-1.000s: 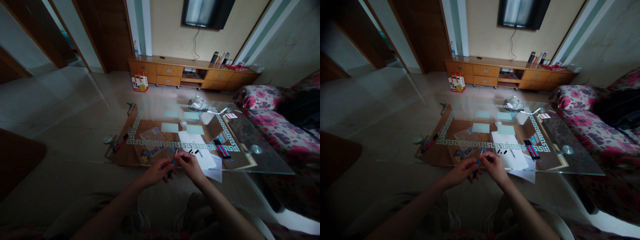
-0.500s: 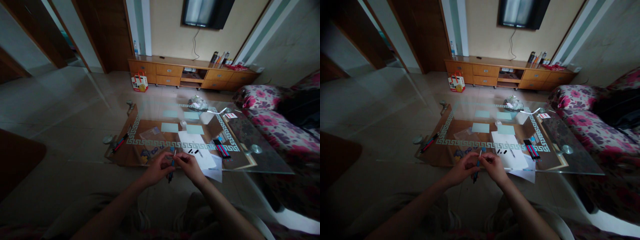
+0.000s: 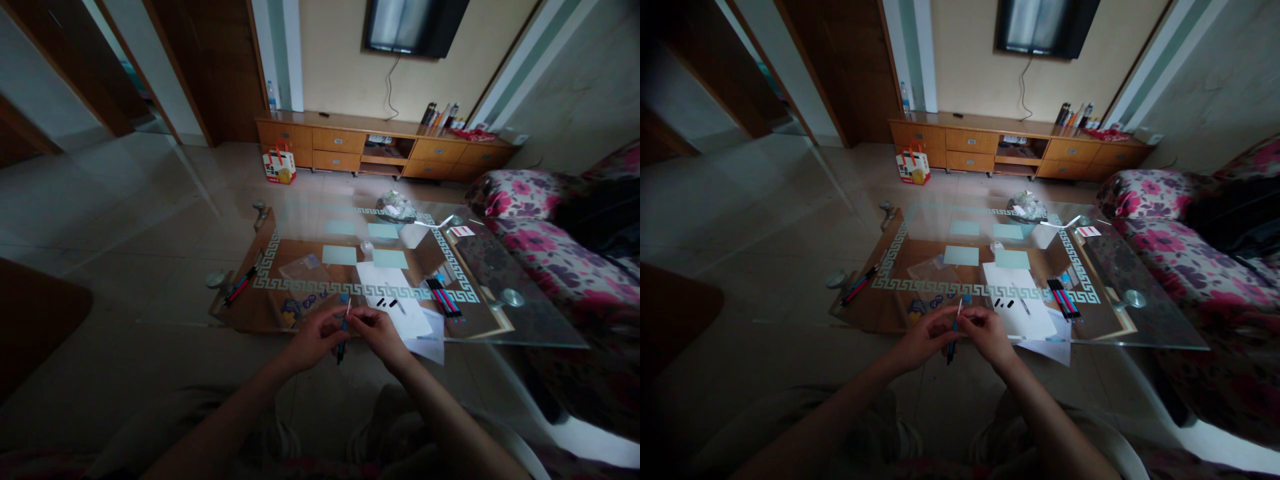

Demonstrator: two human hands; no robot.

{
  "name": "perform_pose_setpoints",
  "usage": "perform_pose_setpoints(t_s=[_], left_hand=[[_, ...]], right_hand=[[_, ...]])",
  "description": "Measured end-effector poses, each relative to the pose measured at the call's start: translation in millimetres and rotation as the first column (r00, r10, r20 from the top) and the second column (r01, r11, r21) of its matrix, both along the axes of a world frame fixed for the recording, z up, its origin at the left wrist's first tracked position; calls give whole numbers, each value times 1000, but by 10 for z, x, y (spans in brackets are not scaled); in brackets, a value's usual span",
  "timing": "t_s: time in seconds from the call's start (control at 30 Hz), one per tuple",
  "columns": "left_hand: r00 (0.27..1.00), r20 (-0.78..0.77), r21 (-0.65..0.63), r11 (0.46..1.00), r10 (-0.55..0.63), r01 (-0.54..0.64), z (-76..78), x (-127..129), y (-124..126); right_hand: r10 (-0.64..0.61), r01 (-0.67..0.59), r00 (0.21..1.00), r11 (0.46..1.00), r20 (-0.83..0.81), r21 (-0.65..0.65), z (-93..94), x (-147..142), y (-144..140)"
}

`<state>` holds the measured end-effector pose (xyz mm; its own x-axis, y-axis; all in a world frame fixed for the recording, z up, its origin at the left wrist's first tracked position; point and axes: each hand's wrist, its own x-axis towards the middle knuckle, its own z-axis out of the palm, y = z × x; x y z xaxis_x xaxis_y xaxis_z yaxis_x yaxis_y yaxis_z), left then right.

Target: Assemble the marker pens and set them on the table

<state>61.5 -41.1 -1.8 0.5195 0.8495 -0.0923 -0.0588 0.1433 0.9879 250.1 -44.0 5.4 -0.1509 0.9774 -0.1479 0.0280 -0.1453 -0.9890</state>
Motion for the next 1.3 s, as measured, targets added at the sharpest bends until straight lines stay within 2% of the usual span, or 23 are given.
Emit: perform_pose_setpoints(t_s=[0.1,0.17,0.23,0.33,0.43,0.63,0.8,1.03,1.3], left_hand=[[999,-26,13,999,33,-33,10,-7,15],[998,-30,6,998,60,-59,9,-10,27],[996,-19,-13,997,81,-82,1,-11,37],[995,-3,-29,994,104,-104,-9,-9,43],[993,1,-27,993,118,-118,1,-6,40],[993,9,-21,993,116,-115,26,-5,36],[993,13,-11,993,114,-114,12,-10,41],[993,8,-21,993,121,-120,14,-9,43],[992,-5,-23,992,123,-123,6,-4,43]], right_hand=[[-20,19,998,1000,53,17,6,31,10],[-69,56,971,996,227,64,32,88,15],[-124,58,865,987,486,148,71,160,12],[-178,-13,612,972,771,235,110,241,-1],[-130,-65,442,982,888,176,95,253,-8],[-45,-130,247,988,968,79,39,212,0],[14,-125,209,992,978,12,73,208,8],[-44,-148,230,986,972,79,68,237,12],[26,-217,192,976,981,17,56,245,19]])
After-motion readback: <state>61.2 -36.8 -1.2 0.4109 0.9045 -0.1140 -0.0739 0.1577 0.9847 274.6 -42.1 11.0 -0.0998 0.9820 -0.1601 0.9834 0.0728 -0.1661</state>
